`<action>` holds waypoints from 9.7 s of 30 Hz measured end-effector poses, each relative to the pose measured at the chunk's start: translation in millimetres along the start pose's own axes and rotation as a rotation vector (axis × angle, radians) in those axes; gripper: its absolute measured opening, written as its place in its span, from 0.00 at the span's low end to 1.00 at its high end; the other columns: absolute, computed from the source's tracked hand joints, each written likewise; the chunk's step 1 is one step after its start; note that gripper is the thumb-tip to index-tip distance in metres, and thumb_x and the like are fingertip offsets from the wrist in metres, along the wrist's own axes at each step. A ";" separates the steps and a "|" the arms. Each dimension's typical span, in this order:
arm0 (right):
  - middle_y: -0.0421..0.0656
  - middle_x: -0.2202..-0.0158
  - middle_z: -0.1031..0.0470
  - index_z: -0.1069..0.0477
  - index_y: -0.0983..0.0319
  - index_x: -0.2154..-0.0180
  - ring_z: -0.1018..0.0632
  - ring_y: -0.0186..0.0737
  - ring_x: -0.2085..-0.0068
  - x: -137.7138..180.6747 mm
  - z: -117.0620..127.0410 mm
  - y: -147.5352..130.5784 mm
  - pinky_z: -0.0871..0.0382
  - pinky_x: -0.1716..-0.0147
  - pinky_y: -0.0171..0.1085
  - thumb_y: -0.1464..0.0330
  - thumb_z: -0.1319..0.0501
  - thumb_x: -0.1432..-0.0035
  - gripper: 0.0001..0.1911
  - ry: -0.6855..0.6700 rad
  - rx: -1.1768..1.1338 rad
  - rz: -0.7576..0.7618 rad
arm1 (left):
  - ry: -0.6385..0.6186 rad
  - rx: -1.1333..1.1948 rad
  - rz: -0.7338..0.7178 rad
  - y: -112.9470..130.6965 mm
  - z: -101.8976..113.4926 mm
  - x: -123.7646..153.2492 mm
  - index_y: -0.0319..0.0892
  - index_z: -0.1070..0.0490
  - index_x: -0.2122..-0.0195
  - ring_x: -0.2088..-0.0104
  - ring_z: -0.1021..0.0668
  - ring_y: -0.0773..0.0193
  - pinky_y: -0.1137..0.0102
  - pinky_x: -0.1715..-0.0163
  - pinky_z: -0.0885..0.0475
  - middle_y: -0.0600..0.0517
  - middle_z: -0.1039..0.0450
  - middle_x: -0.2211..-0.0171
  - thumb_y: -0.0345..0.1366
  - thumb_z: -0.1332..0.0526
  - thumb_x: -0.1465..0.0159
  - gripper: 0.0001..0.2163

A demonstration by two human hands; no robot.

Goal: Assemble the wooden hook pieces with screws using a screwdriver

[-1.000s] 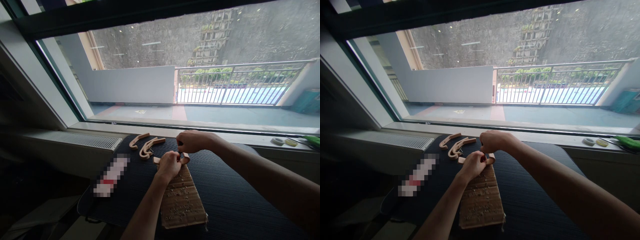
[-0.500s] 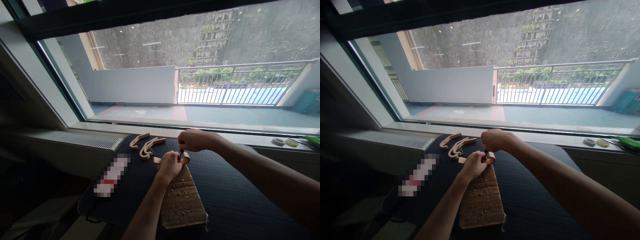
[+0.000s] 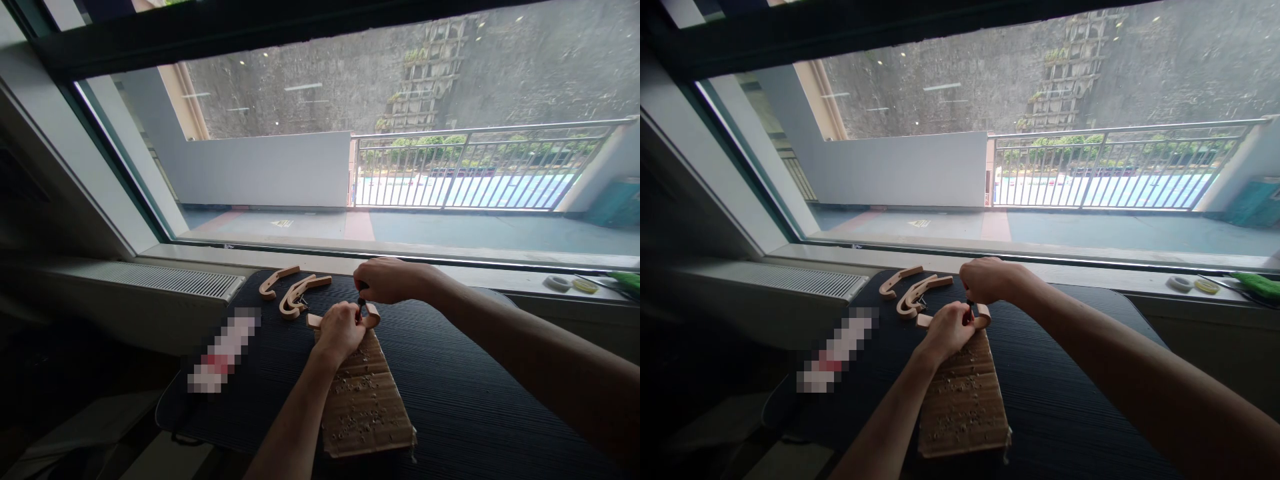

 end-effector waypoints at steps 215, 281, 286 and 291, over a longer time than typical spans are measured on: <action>0.38 0.78 0.31 0.30 0.63 0.74 0.36 0.29 0.77 21.1 -35.7 11.8 0.47 0.78 0.32 0.60 0.42 0.46 0.13 0.326 -0.449 0.112 | -0.054 -0.034 -0.163 16.6 7.1 24.8 0.43 0.25 0.71 0.63 0.27 0.62 0.70 0.62 0.36 0.50 0.28 0.66 0.32 0.41 0.43 0.05; 0.36 0.79 0.32 0.31 0.63 0.74 0.37 0.28 0.78 22.3 -36.8 11.0 0.47 0.79 0.31 0.61 0.42 0.46 0.12 0.334 -0.430 0.122 | -0.045 -0.074 -0.188 15.8 4.3 23.8 0.44 0.26 0.71 0.62 0.27 0.61 0.68 0.60 0.35 0.50 0.27 0.65 0.33 0.43 0.43 0.06; 0.38 0.76 0.30 0.32 0.63 0.73 0.35 0.29 0.76 19.9 -37.4 -1.4 0.46 0.78 0.31 0.62 0.43 0.45 0.11 0.300 -0.361 0.153 | -0.047 -0.087 -0.180 17.8 4.2 24.0 0.43 0.27 0.71 0.61 0.26 0.60 0.67 0.60 0.35 0.50 0.26 0.65 0.32 0.44 0.43 0.06; 0.38 0.73 0.28 0.32 0.61 0.68 0.33 0.31 0.74 23.2 -29.8 -9.4 0.45 0.77 0.31 0.66 0.41 0.48 0.06 0.247 -0.344 0.167 | -0.073 -0.078 -0.187 19.8 7.6 25.8 0.44 0.28 0.69 0.62 0.26 0.60 0.68 0.62 0.35 0.51 0.26 0.65 0.32 0.44 0.43 0.06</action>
Point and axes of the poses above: each hand's wrist, its own x-axis away from the middle knuckle, its own z-axis out of the back of the hand, y = z × x, the point moved 6 cm from there along -x, towards the middle knuckle
